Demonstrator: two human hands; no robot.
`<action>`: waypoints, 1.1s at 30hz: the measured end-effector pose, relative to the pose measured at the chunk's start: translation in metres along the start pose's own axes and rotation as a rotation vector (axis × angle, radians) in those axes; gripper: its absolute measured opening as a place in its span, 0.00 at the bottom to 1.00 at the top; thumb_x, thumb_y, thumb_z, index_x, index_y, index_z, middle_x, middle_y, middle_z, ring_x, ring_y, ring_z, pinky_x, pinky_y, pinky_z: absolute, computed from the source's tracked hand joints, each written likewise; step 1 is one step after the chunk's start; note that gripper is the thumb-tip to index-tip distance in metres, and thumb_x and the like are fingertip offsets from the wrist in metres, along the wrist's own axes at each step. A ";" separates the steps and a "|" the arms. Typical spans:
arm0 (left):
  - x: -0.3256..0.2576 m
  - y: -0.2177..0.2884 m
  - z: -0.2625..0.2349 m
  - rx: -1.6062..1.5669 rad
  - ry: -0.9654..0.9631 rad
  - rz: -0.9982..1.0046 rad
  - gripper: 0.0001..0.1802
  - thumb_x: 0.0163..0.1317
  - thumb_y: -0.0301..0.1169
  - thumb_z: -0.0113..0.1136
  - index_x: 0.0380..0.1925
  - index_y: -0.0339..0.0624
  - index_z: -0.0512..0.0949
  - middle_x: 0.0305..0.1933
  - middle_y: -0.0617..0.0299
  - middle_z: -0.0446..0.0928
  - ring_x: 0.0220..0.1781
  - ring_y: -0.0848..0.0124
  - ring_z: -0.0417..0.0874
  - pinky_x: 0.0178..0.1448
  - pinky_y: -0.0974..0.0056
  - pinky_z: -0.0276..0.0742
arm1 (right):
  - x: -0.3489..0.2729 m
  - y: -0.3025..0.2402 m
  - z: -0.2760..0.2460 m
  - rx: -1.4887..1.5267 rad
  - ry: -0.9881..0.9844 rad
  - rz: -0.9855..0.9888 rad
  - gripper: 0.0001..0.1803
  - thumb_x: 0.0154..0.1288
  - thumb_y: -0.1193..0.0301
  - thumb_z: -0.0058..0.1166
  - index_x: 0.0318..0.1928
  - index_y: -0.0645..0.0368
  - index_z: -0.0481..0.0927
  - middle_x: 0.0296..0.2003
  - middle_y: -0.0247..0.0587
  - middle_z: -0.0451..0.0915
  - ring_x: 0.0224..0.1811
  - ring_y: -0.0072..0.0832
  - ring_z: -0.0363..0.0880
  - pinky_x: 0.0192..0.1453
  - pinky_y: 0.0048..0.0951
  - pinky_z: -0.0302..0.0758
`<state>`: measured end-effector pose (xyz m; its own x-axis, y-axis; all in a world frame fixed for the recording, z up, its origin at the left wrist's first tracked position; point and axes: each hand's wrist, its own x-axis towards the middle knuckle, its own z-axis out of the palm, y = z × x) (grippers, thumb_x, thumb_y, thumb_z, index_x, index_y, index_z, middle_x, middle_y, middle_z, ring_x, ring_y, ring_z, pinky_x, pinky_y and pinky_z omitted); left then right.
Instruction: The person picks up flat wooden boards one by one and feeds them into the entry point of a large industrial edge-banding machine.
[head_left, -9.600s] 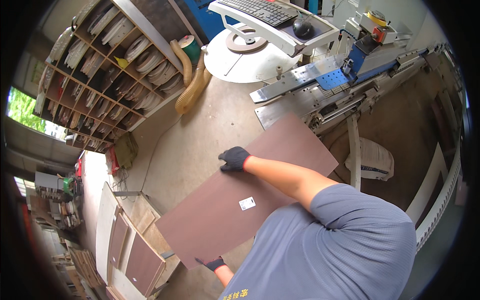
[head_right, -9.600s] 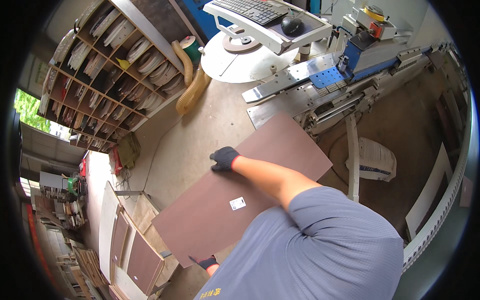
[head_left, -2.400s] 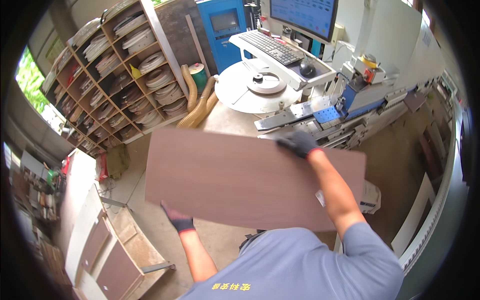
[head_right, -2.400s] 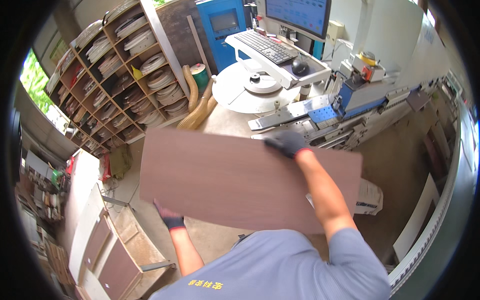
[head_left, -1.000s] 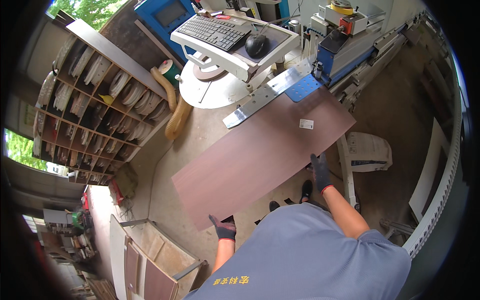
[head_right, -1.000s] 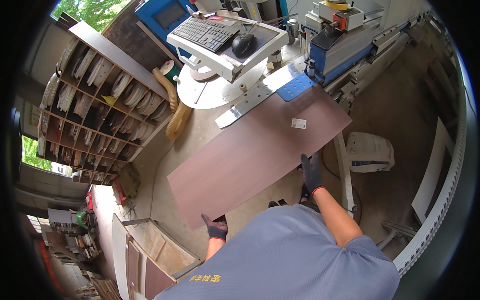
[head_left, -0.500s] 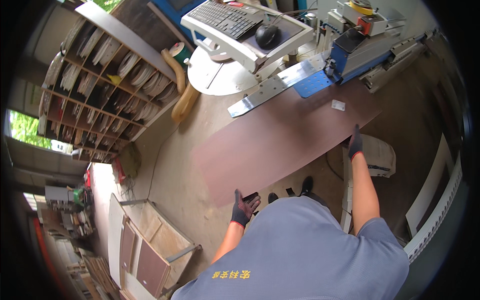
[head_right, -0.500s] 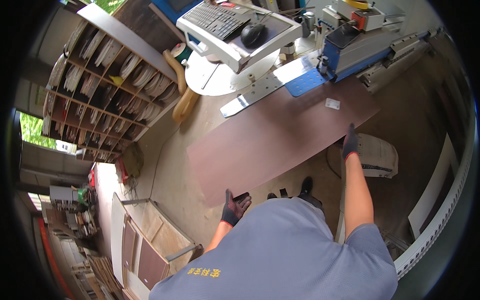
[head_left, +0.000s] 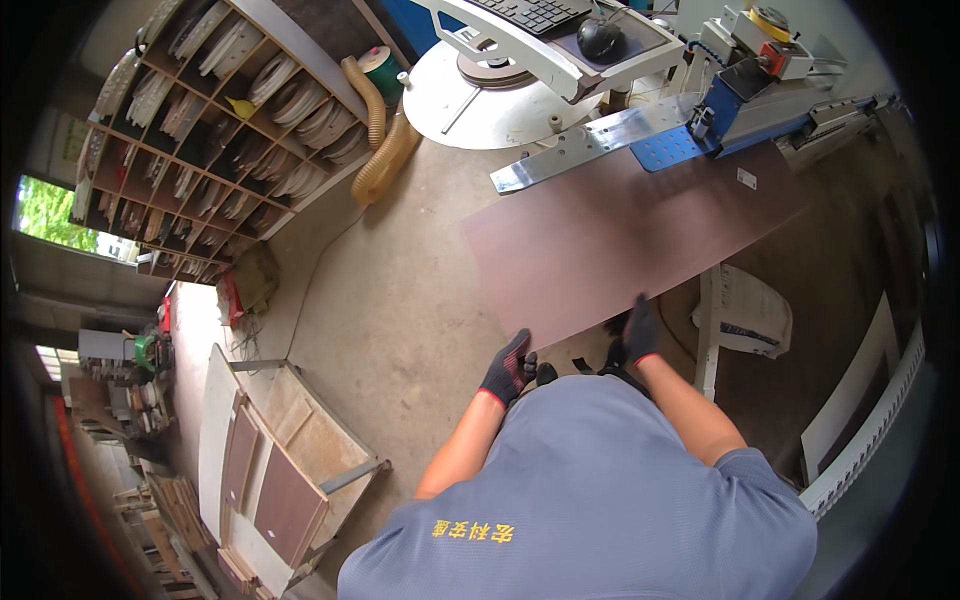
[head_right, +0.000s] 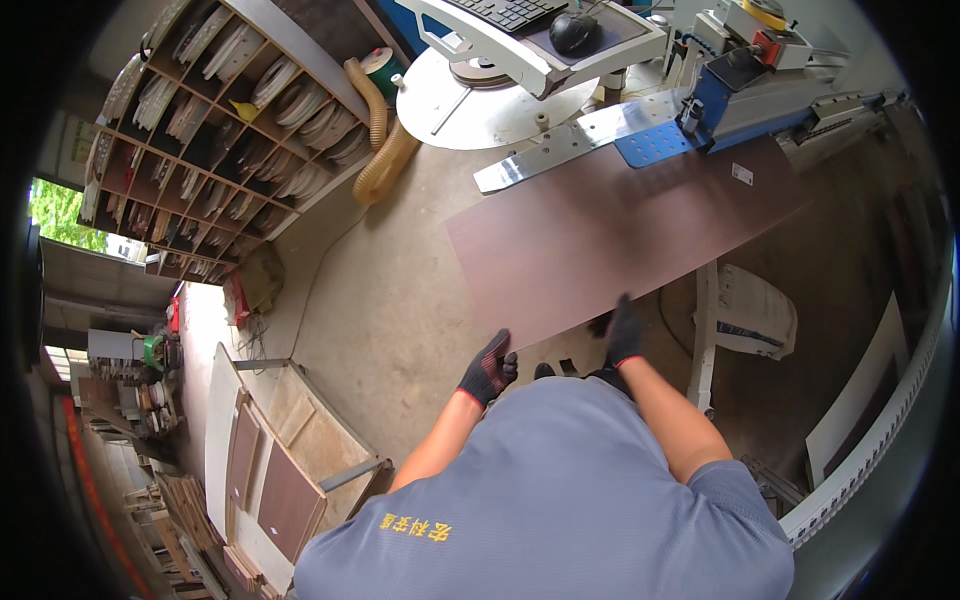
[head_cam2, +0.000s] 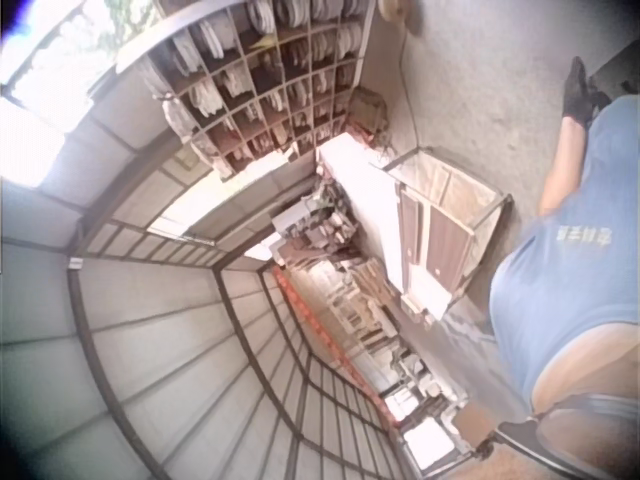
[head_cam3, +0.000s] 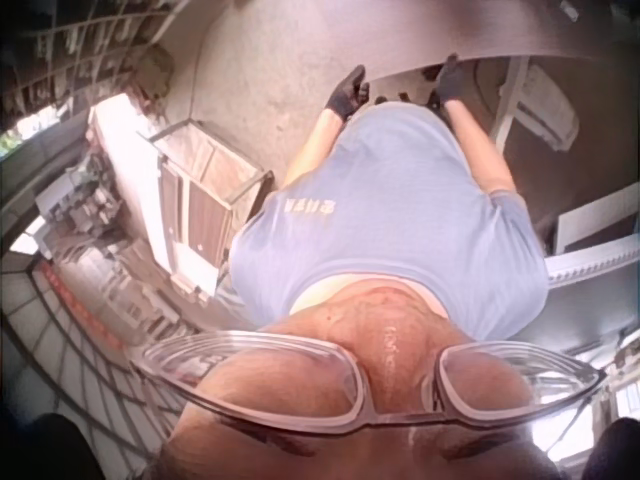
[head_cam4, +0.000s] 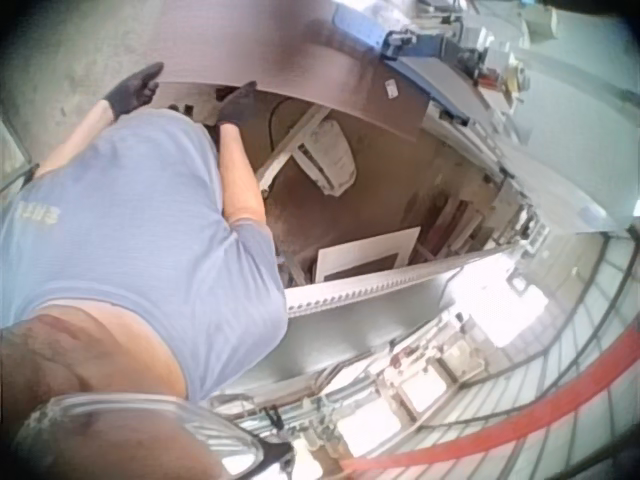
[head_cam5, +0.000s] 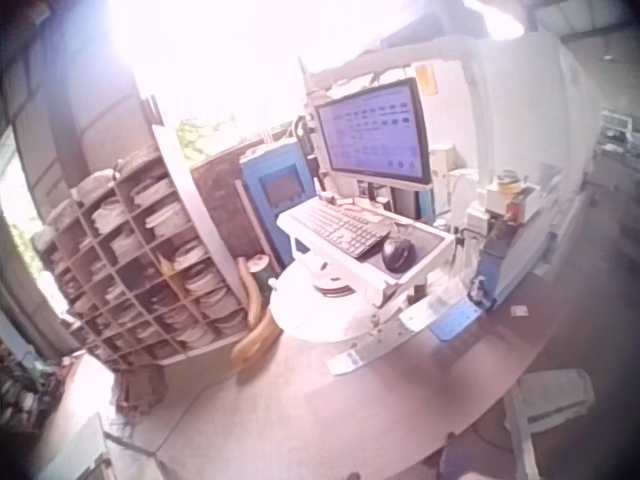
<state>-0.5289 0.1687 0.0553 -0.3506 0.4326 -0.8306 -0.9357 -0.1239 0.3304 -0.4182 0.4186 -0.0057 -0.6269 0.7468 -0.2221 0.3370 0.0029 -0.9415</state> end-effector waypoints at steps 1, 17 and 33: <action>0.004 0.004 0.009 0.051 -0.037 -0.042 0.14 0.59 0.48 0.60 0.31 0.55 0.70 0.18 0.71 0.66 0.19 0.79 0.66 0.21 0.74 0.61 | -0.023 -0.039 0.011 0.233 -0.281 0.312 0.24 0.72 0.54 0.35 0.48 0.64 0.73 0.35 0.47 0.81 0.39 0.37 0.80 0.47 0.35 0.75; 0.082 -0.017 0.120 0.640 -0.395 -0.176 0.20 0.53 0.39 0.66 0.13 0.60 0.63 0.11 0.77 0.54 0.11 0.80 0.51 0.17 0.70 0.45 | -0.155 0.025 -0.074 0.434 -0.018 0.596 0.31 0.63 0.41 0.43 0.43 0.58 0.75 0.34 0.38 0.79 0.33 0.25 0.78 0.37 0.27 0.74; 0.162 -0.057 0.231 0.470 -0.509 -0.209 0.11 0.57 0.40 0.63 0.21 0.55 0.72 0.16 0.75 0.68 0.20 0.76 0.69 0.25 0.68 0.64 | -0.360 0.054 -0.092 0.427 0.495 0.428 0.29 0.67 0.46 0.42 0.44 0.62 0.77 0.33 0.39 0.81 0.32 0.24 0.79 0.38 0.25 0.76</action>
<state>-0.5233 0.4515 0.0056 0.0029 0.7816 -0.6237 -0.8247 0.3546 0.4405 -0.1098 0.2107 0.0463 -0.0832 0.8354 -0.5433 0.1159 -0.5334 -0.8379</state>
